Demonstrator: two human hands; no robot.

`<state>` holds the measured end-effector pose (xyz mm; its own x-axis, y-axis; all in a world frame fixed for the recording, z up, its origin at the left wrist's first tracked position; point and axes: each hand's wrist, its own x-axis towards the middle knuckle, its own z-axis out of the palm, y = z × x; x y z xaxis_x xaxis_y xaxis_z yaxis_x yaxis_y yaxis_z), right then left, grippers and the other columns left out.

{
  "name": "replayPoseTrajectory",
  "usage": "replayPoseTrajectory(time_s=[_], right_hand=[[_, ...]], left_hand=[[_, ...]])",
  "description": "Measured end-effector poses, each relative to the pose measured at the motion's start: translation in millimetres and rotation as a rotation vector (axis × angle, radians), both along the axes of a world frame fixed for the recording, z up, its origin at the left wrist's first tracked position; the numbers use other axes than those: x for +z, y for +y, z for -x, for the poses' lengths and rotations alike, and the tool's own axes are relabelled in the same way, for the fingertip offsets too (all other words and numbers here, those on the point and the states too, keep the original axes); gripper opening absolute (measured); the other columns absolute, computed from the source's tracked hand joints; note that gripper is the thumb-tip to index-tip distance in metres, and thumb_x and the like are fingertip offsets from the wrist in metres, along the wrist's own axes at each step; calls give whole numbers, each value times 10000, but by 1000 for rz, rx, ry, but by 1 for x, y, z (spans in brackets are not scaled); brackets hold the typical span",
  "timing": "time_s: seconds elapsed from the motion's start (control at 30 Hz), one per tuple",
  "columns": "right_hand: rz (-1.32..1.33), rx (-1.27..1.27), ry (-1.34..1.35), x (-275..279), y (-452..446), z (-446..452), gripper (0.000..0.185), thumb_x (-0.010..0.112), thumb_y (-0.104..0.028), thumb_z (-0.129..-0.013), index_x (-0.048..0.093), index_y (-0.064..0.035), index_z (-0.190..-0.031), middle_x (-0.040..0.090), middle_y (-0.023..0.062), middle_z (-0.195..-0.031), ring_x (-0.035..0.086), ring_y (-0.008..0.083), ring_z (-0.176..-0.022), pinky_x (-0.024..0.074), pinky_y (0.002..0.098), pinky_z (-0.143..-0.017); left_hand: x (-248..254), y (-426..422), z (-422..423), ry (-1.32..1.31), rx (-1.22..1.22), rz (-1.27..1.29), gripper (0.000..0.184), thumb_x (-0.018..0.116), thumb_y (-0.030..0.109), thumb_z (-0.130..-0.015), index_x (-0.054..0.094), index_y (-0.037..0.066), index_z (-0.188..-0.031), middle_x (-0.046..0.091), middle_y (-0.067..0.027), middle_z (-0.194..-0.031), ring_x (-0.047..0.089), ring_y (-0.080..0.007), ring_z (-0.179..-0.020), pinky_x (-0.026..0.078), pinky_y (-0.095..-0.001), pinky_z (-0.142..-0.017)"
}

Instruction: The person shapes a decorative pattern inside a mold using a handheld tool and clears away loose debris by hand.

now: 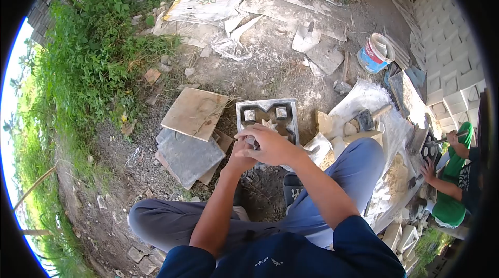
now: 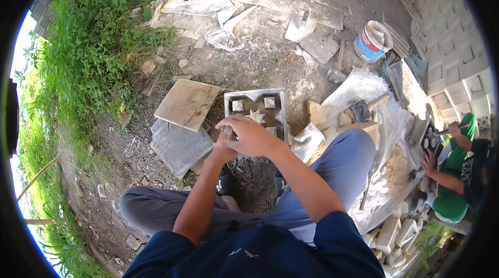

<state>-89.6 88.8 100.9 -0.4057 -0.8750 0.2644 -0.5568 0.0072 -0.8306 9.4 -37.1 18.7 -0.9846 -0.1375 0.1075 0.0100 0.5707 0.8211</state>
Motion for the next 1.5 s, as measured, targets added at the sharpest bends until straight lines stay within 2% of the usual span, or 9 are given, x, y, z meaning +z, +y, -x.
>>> replayPoseTrajectory(time_s=[0.07, 0.13, 0.17, 0.27, 0.4, 0.63, 0.9, 1.03, 1.5], right_hand=[[-39, -8, -35, -13, -3, -1, 321, 691, -313, -964, 639, -8, -1052, 659, 99, -931, 633, 229, -915, 500, 365, -823], [-5, -238, -505, -13, -3, 4, 253, 627, -264, -1016, 569, -21, -975, 579, 41, -763, 569, 131, -727, 470, 305, -689], [42, -335, -470, -9, 1, 13, 246, 591, -245, -1039, 523, -39, -924, 505, -2, -699, 481, 74, -655, 418, 263, -622], [464, -379, -791, -4, 20, 34, 264, 553, -190, -1044, 494, -79, -812, 414, -23, -661, 378, 89, -598, 351, 279, -580], [753, -391, -843, 22, 46, 52, 449, 504, -371, -1065, 442, -91, -720, 328, -22, -519, 276, 99, -445, 222, 275, -438], [605, -332, -600, 19, 50, 61, 591, 464, -338, -1070, 377, -67, -552, 339, 4, -508, 284, 119, -444, 196, 300, -458], [358, -226, -704, 26, 35, 88, 618, 504, -289, -1053, 352, -81, -492, 324, -4, -485, 307, 118, -468, 220, 301, -484], [533, -241, -703, 18, 36, 84, 626, 526, -312, -1047, 353, -86, -489, 317, -15, -465, 300, 109, -466, 205, 297, -476], [434, -256, -689, -11, 13, 80, 606, 551, -383, -1024, 355, -102, -524, 305, -31, -472, 301, 105, -435, 211, 287, -432]], left_hand=[[7, 0, -2, -112, -22, -66, 434, 677, 190, -878, 550, 37, -1263, 608, -198, -1221, 571, -422, -1164, 498, -510, -923], [30, -3, -3, -393, -90, 478, 614, 663, 446, -917, 505, 71, -1377, 586, -210, -1314, 531, -433, -1266, 473, -548, -998], [50, -8, -4, -571, -141, 430, 753, 593, 622, -916, 470, 82, -1426, 570, -223, -1350, 518, -432, -1299, 444, -579, -1031], [78, -21, -12, -653, -250, 517, 748, 590, 614, -922, 470, 74, -1425, 576, -229, -1342, 524, -431, -1290, 428, -607, -1025], [67, -32, -3, -638, -212, 448, 756, 592, 612, -922, 452, 89, -1451, 540, -221, -1394, 505, -431, -1303, 417, -624, -1008], [9, -9, 8, -511, -187, 551, 863, 620, 593, -906, 238, 253, -1601, 101, -123, -1682, 174, -428, -1516, 248, -656, -1164], [-10, 6, 25, -572, -270, 556, 893, 604, 612, -907, 183, 273, -1618, 3, -49, -1704, 166, -412, -1525, 116, -736, -1158], [-17, 6, 26, -573, -279, 567, 896, 597, 615, -908, 173, 277, -1621, -23, -37, -1705, 167, -407, -1529, 85, -771, -1137], [-24, -7, 0, -467, -262, 572, 904, 607, 552, -927, 108, 276, -1628, 50, -42, -1703, 173, -325, -1542, 57, -698, -1193]])
